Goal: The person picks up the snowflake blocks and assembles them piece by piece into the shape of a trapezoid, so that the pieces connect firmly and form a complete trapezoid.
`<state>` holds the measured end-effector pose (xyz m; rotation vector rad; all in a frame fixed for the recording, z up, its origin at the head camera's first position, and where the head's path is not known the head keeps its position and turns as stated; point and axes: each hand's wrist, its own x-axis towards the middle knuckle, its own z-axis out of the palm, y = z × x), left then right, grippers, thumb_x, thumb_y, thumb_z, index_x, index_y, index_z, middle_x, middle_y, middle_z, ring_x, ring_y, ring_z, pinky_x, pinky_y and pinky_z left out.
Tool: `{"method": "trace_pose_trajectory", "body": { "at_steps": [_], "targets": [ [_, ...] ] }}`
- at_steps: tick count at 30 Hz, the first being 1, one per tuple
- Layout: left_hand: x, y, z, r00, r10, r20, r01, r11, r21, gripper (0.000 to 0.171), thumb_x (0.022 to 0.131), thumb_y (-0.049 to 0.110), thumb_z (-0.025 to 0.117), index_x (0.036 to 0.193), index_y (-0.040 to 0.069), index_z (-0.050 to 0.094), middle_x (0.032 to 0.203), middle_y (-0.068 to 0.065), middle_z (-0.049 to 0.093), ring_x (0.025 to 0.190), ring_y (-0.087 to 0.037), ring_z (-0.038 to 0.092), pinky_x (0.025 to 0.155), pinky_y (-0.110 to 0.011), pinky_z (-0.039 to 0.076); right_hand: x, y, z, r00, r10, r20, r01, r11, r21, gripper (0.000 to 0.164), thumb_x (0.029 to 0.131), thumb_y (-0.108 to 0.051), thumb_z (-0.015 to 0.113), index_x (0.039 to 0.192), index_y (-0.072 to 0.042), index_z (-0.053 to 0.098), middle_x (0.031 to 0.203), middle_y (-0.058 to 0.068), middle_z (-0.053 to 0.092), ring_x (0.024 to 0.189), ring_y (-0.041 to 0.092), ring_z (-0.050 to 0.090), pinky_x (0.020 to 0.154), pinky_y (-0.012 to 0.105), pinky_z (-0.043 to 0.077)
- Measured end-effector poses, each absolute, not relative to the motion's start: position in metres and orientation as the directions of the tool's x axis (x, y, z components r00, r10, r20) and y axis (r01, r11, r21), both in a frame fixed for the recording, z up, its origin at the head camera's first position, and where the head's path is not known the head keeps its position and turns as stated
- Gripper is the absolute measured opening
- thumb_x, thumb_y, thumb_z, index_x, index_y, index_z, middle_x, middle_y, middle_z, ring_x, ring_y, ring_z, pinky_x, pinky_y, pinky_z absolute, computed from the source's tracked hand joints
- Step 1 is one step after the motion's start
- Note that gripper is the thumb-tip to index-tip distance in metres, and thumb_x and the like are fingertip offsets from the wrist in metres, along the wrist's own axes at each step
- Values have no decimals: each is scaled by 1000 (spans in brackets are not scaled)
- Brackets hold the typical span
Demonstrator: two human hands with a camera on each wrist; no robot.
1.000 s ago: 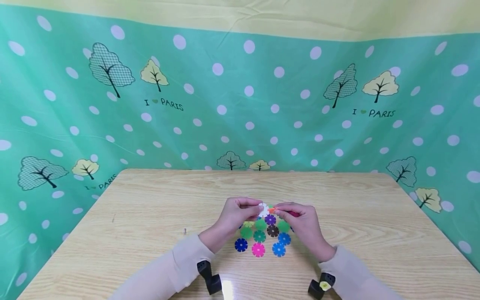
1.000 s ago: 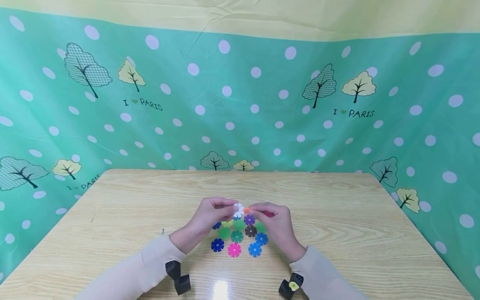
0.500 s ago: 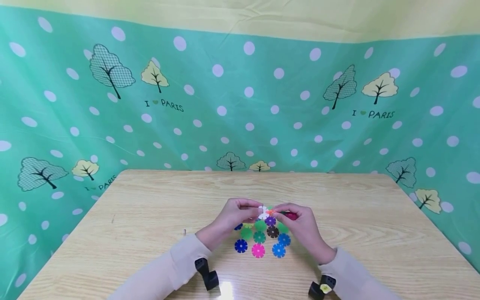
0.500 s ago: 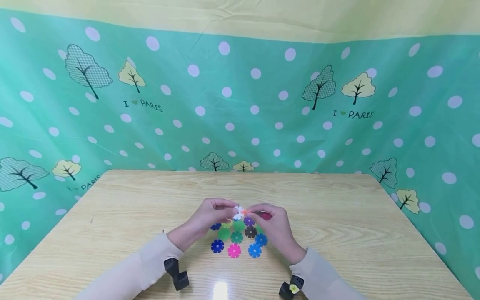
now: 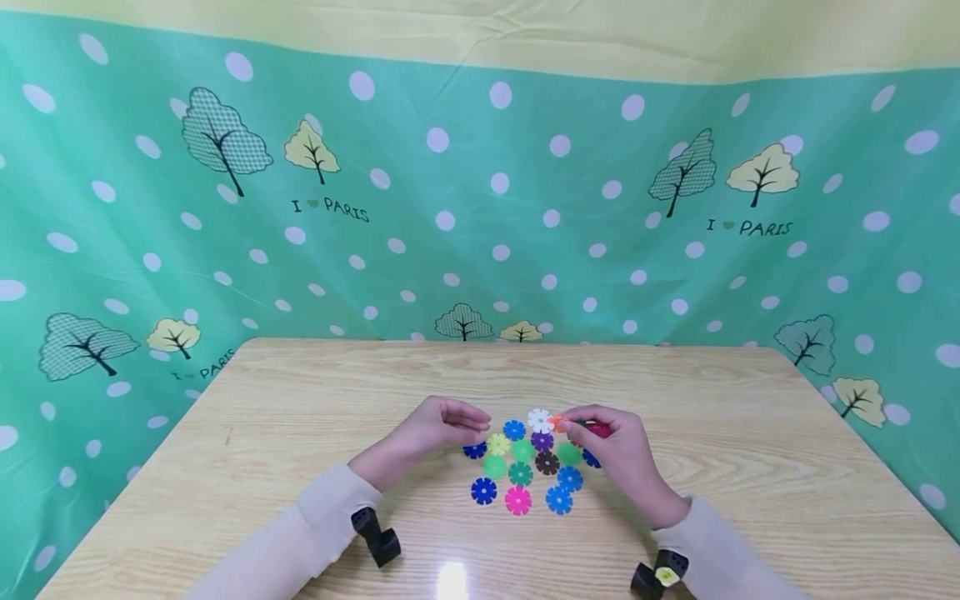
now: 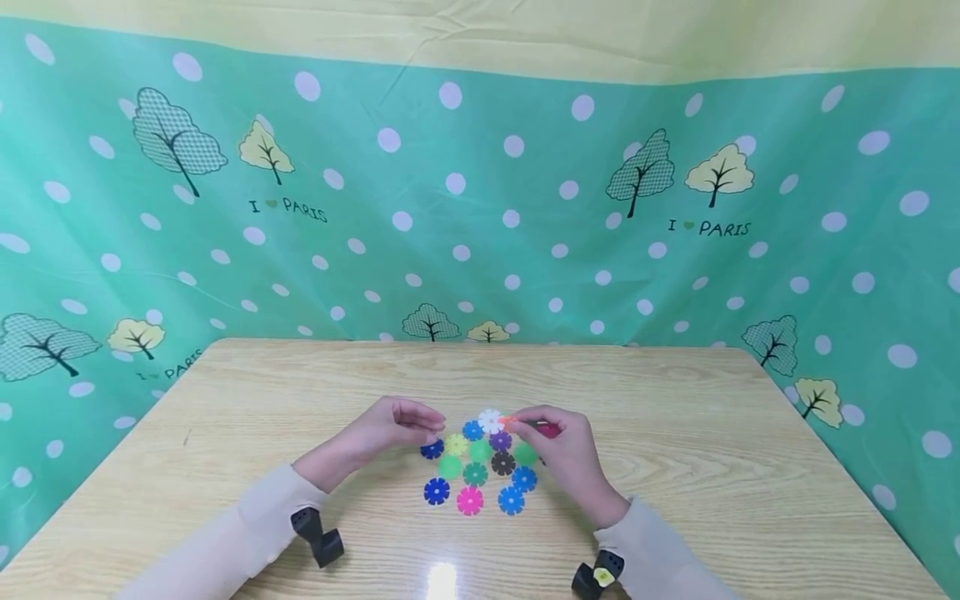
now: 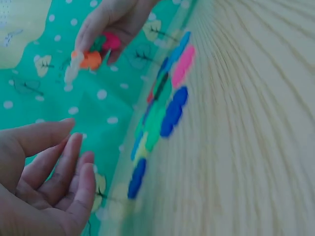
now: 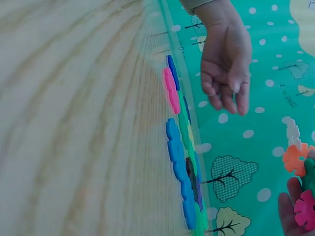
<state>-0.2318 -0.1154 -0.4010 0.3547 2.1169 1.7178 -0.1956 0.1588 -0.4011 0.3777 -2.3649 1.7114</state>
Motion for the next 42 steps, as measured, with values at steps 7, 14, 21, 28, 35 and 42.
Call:
{"method": "trace_pose_trajectory", "body": {
  "at_steps": [7, 14, 21, 28, 35, 42],
  "targets": [
    [-239, -124, -410, -882, 441, -165, -33, 291, 956, 36, 76, -7, 67, 112, -1, 65, 112, -15, 66, 105, -27, 61, 90, -34, 51, -194, 158, -397, -950, -84, 301, -312, 305, -900, 15, 84, -14, 71, 94, -4, 71, 86, 11, 71, 68, 21, 66, 57, 30, 55],
    [-243, -125, -417, -884, 440, -157, 12, 358, 934, 36, 74, -8, 68, 109, 2, 67, 110, -11, 68, 102, -23, 62, 87, -32, 52, -191, 155, -390, -953, -89, 290, -303, 327, -895, 9, 84, -5, 69, 91, 1, 70, 86, 16, 69, 61, 16, 60, 50, 26, 50],
    [-248, -126, -420, -873, 475, -108, 150, 473, 869, 34, 73, -3, 72, 104, 9, 71, 103, -4, 69, 95, -16, 62, 85, -30, 52, -194, 156, -394, -950, -97, 296, -311, 312, -898, 9, 84, -7, 70, 92, -2, 71, 84, 11, 70, 61, 15, 60, 49, 27, 50],
    [-250, -125, -419, -865, 492, -101, 188, 504, 843, 29, 73, -3, 74, 99, 10, 73, 91, 0, 69, 83, -13, 61, 74, -25, 52, -184, 149, -379, -939, -114, 324, -344, 317, -884, 7, 84, -2, 68, 89, 3, 70, 85, 18, 69, 58, 8, 56, 47, 24, 47],
    [-251, -125, -419, -854, 510, -99, 202, 501, 841, 32, 69, -3, 77, 98, 10, 72, 89, 1, 67, 81, -15, 57, 73, -27, 51, -180, 146, -371, -941, -120, 315, -337, 315, -887, 7, 84, -2, 68, 89, 3, 70, 86, 18, 68, 55, 8, 49, 44, 19, 38],
    [-252, -127, -420, -857, 508, -86, 203, 486, 850, 31, 69, -5, 77, 97, 8, 72, 87, 0, 67, 79, -14, 59, 72, -25, 53, -192, 150, -394, -940, -115, 322, -342, 312, -886, 9, 83, -7, 70, 91, -2, 71, 92, 14, 70, 57, 9, 52, 45, 19, 40]
  ]
}}
